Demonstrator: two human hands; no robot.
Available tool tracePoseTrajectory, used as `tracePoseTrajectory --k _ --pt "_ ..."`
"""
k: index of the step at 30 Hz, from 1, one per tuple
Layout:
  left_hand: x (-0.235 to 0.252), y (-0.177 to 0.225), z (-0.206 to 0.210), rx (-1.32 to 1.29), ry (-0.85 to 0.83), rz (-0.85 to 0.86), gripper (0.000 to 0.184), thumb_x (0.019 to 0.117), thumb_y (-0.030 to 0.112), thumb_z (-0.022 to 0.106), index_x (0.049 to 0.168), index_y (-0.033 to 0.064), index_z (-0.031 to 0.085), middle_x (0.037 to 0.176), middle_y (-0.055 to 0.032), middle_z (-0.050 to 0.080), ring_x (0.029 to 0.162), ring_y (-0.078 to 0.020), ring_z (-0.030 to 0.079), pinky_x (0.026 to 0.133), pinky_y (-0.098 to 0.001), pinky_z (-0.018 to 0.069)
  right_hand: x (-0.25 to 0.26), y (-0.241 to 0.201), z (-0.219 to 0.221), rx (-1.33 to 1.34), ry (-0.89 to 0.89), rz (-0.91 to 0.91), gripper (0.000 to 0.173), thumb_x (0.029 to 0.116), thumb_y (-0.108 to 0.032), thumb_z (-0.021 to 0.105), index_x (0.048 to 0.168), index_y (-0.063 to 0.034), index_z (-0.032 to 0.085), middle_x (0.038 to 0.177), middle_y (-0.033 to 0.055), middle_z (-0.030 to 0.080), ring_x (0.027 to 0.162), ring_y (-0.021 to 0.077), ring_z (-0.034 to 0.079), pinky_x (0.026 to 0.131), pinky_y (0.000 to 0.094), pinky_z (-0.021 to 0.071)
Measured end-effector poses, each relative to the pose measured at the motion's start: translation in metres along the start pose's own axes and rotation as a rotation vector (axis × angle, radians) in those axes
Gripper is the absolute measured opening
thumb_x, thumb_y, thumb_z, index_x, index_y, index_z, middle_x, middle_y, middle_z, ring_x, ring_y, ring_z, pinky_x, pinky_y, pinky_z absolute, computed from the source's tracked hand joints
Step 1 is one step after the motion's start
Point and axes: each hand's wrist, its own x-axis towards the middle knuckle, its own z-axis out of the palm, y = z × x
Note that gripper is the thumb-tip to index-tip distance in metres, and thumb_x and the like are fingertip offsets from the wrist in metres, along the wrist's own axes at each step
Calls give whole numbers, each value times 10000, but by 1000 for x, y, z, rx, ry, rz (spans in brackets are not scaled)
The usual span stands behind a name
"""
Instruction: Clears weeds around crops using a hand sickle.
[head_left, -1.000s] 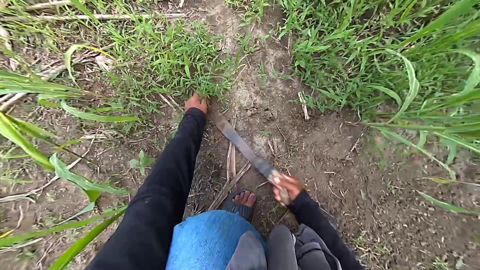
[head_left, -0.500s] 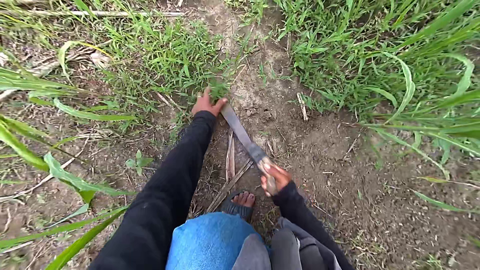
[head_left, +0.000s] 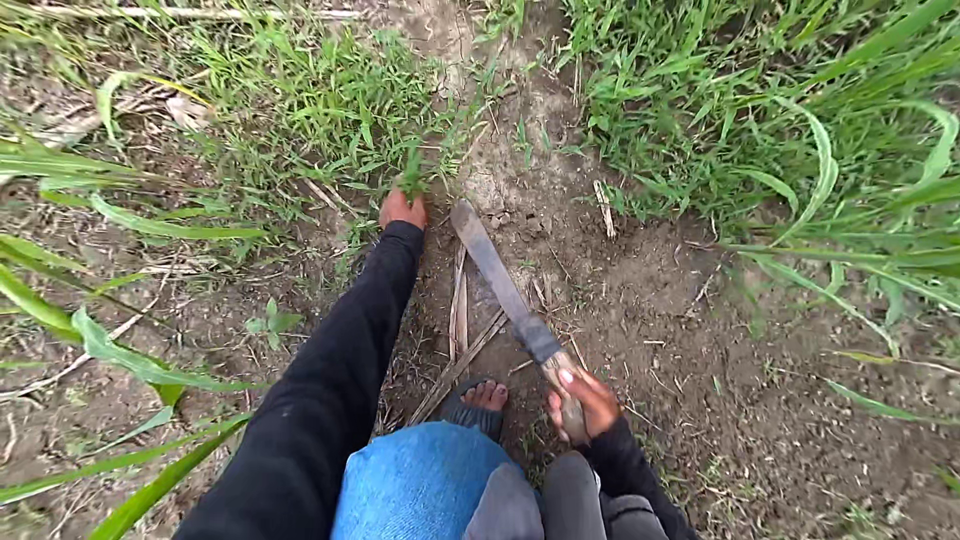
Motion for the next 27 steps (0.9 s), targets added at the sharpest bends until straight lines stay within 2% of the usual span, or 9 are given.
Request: tracePoseTrajectory --k 2,4,7,9,12,17,20,23,27 --pt "12 16 4 91 -45 106 602 1050 386 579 1573 130 428 1477 -271 550 1328 -488 559 1082 -711 411 40 -15 35 -80 11 -3 355 1052 -205 482 1306 38 534 627 71 620 441 143 570 386 295 493" --pt "29 39 14 221 -99 120 619 1034 428 600 1597 265 401 1544 -293 463 1275 -543 570 1000 -751 442 72 -21 66 -77 56 4 361 1057 -183 547 1334 49 548 619 96 621 435 161 573 375 305 482" --pt "43 67 16 370 -140 96 519 1036 336 607 1540 298 492 1578 -296 411 1239 -556 584 961 -749 463 85 -20 78 -14 75 13 389 1056 -153 567 1383 54 529 606 111 615 425 167 576 357 304 475" --pt "48 69 17 442 -167 114 508 1033 353 605 1529 293 508 1578 -280 421 1230 -546 594 942 -747 470 78 -18 65 16 46 11 414 1061 -151 548 1418 50 499 611 108 611 428 166 574 361 301 475" --pt "51 76 19 491 -195 113 577 1032 452 592 1563 274 453 1528 -293 479 1244 -544 591 956 -750 463 38 -8 33 23 17 -8 410 1030 -151 524 1381 59 491 625 100 626 442 162 592 378 303 501" --pt "58 80 19 413 -212 70 548 1057 342 526 1574 180 442 1429 -282 583 1324 -502 556 1037 -730 423 -29 -4 -2 64 39 -91 406 933 -143 573 1279 70 565 631 86 681 461 150 638 410 293 542" --pt "60 77 17 359 -193 46 533 1060 325 510 1540 100 465 1400 -273 611 1335 -487 555 1067 -711 417 -9 -23 20 -12 38 -83 410 973 -168 527 1312 64 540 649 81 658 459 141 606 396 288 514" --pt "57 73 18 336 -173 21 513 1073 320 486 1541 111 456 1407 -267 608 1348 -465 554 1087 -682 414 50 -39 57 -88 57 -37 356 1050 -153 549 1336 58 543 641 96 638 445 156 587 379 297 493" --pt "49 67 15 206 -124 -16 522 1081 304 473 1538 56 441 1421 -287 589 1367 -466 535 1121 -674 389 57 -40 56 -123 64 -101 419 1014 -119 612 1383 66 539 646 108 651 451 162 599 390 299 505"
